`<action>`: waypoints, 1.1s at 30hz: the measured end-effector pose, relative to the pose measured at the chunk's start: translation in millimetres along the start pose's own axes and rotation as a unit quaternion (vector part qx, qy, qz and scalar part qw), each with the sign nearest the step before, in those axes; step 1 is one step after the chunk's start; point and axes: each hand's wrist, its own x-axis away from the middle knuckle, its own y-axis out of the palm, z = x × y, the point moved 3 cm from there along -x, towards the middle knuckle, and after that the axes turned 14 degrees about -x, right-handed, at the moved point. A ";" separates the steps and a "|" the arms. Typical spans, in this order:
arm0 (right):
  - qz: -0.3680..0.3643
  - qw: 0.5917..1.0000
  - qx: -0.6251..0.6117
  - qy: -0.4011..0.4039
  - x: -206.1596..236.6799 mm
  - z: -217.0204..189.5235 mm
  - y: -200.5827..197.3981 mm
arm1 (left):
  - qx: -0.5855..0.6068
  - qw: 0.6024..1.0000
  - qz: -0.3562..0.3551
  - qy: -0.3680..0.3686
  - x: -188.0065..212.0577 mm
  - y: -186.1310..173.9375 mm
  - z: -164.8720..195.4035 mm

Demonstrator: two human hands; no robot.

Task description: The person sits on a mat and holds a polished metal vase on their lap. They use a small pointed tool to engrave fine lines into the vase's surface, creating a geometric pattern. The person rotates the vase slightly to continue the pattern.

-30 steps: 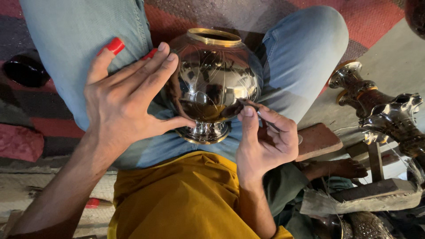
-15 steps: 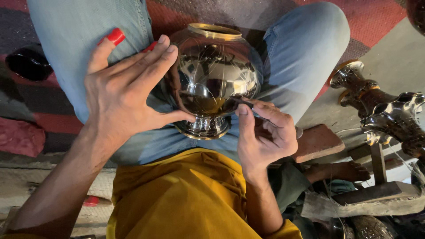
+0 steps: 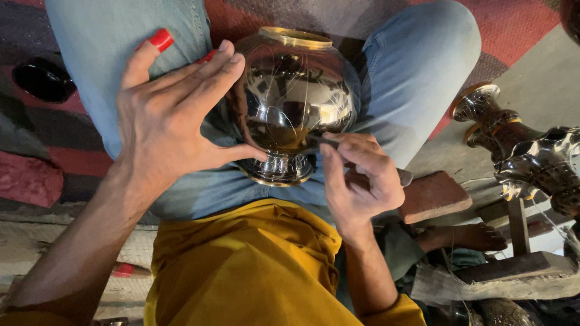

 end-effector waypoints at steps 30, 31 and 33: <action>-0.143 0.988 -0.051 -0.035 -19.9 5.2 -12.3 | 0.005 1.000 0.021 -0.010 -2.0 0.6 0.8; -0.145 0.989 -0.031 -0.010 -25.4 5.7 -15.9 | 0.008 1.000 0.025 -0.013 -1.8 0.9 1.1; -0.150 0.988 0.010 0.042 -40.4 2.2 -22.6 | 0.014 0.999 0.024 -0.016 -0.7 1.3 0.9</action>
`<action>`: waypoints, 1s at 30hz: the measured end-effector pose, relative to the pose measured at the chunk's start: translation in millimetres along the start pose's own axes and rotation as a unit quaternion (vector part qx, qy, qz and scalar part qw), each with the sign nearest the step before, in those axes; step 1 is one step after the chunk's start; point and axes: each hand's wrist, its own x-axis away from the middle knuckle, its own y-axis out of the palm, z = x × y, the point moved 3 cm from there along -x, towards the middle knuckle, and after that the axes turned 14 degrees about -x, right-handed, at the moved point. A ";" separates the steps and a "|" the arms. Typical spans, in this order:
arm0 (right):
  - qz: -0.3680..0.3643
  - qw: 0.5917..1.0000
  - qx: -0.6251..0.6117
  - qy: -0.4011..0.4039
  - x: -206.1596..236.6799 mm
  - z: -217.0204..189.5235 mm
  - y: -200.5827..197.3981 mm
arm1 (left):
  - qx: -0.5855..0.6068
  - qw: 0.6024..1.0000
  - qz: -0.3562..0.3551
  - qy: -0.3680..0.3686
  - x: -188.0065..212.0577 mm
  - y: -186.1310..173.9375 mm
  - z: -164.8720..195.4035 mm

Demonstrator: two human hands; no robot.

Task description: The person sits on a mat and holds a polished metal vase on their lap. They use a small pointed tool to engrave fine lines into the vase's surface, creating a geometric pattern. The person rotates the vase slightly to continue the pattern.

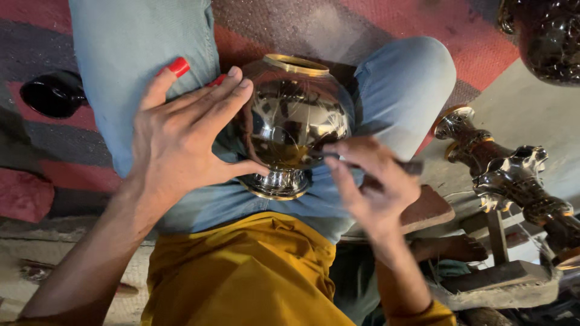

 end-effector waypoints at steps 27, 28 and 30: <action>-0.291 0.925 0.243 -0.023 -98.3 -53.3 28.9 | 0.026 0.999 -0.021 -0.014 1.3 2.4 -3.9; -0.294 0.924 0.244 -0.019 -97.5 -53.2 28.3 | 0.029 0.999 -0.022 -0.013 1.5 2.6 -3.7; -0.298 0.922 0.247 -0.014 -97.1 -52.7 26.9 | 0.027 0.999 -0.023 -0.016 1.7 3.2 -3.4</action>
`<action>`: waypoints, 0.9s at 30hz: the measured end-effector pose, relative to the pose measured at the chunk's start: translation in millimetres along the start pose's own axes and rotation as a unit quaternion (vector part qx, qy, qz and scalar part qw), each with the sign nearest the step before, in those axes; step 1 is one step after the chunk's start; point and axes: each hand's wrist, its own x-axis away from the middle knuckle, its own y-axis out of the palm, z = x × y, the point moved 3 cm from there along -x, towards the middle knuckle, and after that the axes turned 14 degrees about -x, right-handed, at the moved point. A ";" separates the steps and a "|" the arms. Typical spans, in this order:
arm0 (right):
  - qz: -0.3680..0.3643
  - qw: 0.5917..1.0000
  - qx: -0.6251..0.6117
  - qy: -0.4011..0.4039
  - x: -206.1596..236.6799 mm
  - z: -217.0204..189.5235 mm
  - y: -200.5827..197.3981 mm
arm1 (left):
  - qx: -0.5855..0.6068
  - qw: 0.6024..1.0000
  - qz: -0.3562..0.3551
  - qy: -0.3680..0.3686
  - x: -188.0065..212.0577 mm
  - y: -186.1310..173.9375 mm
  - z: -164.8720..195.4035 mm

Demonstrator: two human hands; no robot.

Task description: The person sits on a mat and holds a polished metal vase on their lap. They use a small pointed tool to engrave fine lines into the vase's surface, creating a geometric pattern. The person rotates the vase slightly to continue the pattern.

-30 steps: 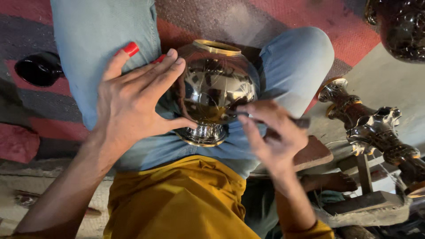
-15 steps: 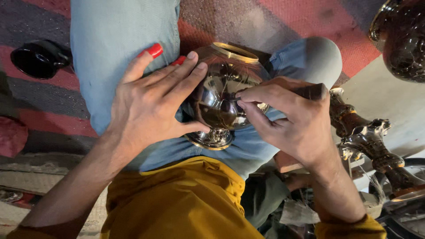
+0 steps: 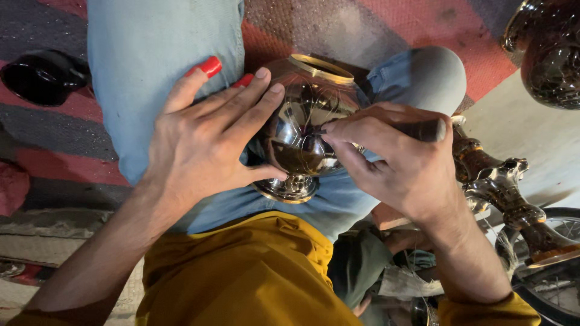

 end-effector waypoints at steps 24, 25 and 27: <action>0.030 0.997 -0.058 0.028 10.8 -4.1 -1.5 | -0.010 1.000 0.009 -0.003 -7.9 -8.8 1.4; 0.034 0.997 -0.054 0.030 11.4 -4.2 -1.2 | -0.009 1.000 0.011 -0.003 -8.0 -9.1 1.4; 0.042 0.997 -0.046 0.034 12.8 -4.3 -0.4 | -0.011 1.000 0.007 -0.002 -8.1 -9.0 1.2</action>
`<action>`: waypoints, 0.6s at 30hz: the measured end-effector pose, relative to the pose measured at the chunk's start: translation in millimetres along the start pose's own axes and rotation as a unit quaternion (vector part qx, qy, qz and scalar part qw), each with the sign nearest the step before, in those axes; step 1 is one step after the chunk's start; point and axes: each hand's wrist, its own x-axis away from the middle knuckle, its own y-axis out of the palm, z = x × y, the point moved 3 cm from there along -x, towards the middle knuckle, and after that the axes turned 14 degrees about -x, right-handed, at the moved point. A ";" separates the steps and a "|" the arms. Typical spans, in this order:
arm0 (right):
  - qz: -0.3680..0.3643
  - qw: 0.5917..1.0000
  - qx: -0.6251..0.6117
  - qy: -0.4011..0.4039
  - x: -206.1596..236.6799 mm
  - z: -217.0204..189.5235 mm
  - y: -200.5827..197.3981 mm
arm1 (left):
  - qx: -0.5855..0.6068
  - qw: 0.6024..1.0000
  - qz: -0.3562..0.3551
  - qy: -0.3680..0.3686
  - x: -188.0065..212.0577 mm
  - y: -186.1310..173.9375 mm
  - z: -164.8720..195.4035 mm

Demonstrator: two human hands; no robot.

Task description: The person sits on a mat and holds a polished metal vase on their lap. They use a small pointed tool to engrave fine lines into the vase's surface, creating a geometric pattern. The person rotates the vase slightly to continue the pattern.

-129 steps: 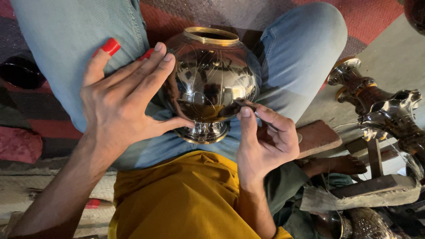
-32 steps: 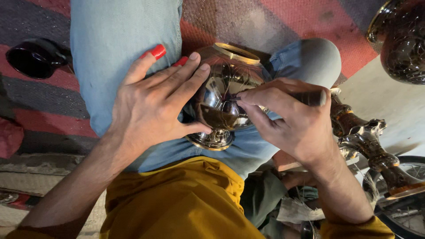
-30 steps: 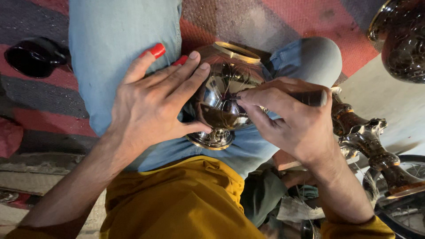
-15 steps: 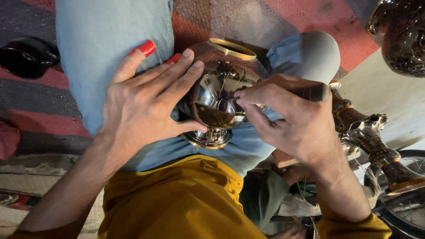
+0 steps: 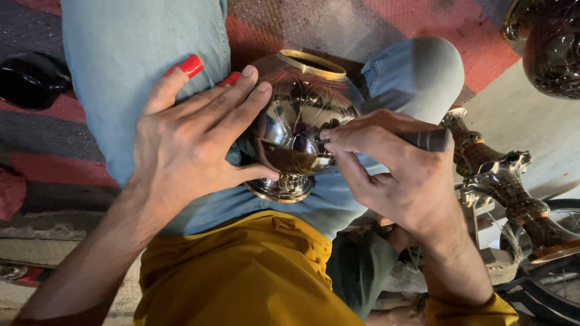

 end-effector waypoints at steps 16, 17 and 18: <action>0.043 0.999 -0.014 0.008 12.0 1.8 5.1 | -0.008 1.000 -0.004 0.012 -0.2 0.4 -0.8; 0.045 0.999 -0.013 0.009 11.6 2.0 5.5 | -0.007 1.000 -0.003 0.012 -0.5 0.5 -0.8; 0.046 0.999 -0.012 0.011 11.0 2.2 5.6 | -0.006 1.000 -0.004 0.012 -0.7 0.6 -1.0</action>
